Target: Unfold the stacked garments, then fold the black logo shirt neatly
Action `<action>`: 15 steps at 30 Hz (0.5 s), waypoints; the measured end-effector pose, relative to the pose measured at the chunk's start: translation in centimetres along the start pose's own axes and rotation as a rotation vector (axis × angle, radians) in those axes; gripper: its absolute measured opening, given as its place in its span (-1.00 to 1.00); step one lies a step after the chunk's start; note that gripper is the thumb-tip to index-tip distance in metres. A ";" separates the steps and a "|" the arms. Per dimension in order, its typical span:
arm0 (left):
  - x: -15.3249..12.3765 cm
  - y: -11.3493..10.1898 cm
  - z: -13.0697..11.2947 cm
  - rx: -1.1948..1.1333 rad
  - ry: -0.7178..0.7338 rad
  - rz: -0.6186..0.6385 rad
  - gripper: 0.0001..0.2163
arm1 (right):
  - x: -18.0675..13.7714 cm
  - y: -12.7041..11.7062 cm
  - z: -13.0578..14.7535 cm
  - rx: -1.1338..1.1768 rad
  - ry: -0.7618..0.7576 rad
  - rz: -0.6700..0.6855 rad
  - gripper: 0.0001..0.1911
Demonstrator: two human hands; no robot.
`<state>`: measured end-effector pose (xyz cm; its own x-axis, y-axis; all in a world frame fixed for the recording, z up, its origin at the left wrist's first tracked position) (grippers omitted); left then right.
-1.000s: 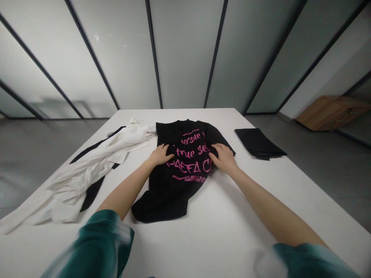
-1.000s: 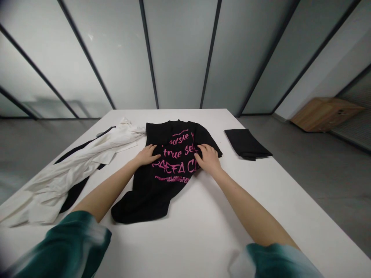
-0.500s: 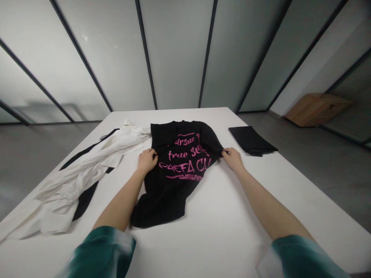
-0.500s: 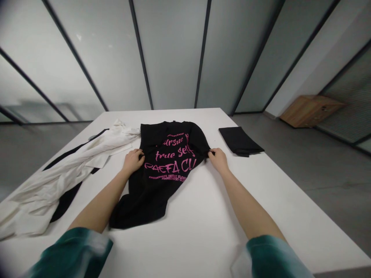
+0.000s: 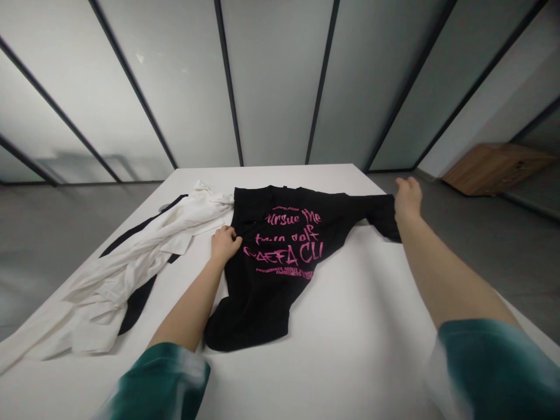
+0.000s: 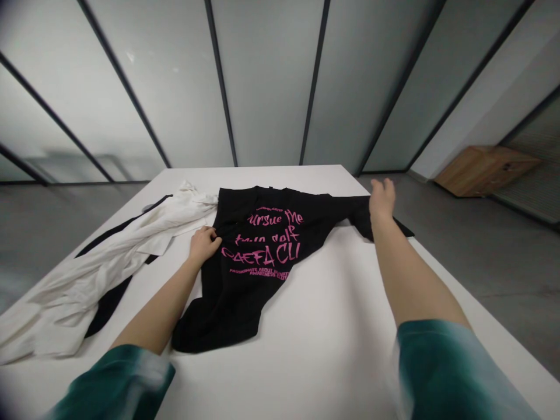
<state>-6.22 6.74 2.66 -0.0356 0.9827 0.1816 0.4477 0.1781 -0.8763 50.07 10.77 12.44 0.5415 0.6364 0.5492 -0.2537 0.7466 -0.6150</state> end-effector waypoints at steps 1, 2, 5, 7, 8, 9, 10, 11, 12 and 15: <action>0.0 0.0 0.0 -0.002 0.003 0.002 -0.89 | -1.0 -0.1 -0.1 0.013 0.031 -0.004 -0.48; 0.0 0.1 0.0 -0.004 0.006 0.003 -0.88 | -2.4 0.0 0.1 0.032 0.047 0.014 -0.49; 0.0 0.1 0.1 -0.007 0.012 0.002 -0.88 | -8.6 1.2 2.6 0.055 -0.146 0.150 -0.56; 0.0 0.2 0.2 -0.012 0.011 0.000 -0.86 | -13.1 2.0 3.9 0.051 -0.253 0.245 -0.67; 0.0 0.2 0.2 -0.015 0.013 0.001 -0.85 | -14.9 2.3 4.2 0.033 -0.278 0.280 -0.74; 0.0 0.2 0.2 -0.019 0.014 0.003 -0.84 | -16.4 2.5 4.3 0.004 -0.295 0.313 -0.79; 0.0 0.2 0.2 -0.022 0.016 0.005 -0.83 | -17.6 2.7 4.3 -0.033 -0.305 0.350 -0.82; 0.0 0.2 0.3 -0.026 0.018 0.007 -0.82 | -18.4 3.0 4.2 -0.074 -0.311 0.396 -0.80; -0.1 0.2 0.3 -0.031 0.021 0.007 -0.80 | -19.0 3.3 4.0 -0.113 -0.316 0.446 -0.78; -0.1 0.2 0.3 -0.058 0.035 0.002 -0.75 | -19.6 4.1 3.4 -0.166 -0.299 0.566 -0.74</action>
<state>-6.37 6.68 2.32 -0.0034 0.9806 0.1961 0.4987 0.1716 -0.8496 35.71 1.99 1.09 0.1088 0.9661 0.2342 -0.2937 0.2563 -0.9209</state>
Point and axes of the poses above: each hand's wrist, its own x-axis towards the middle knuckle, its own y-axis out of the palm, z = x × y, the point moved 9 cm from there along x, towards the middle knuckle, and after that the axes turned 12 degrees about -x, right-handed, at the moved point
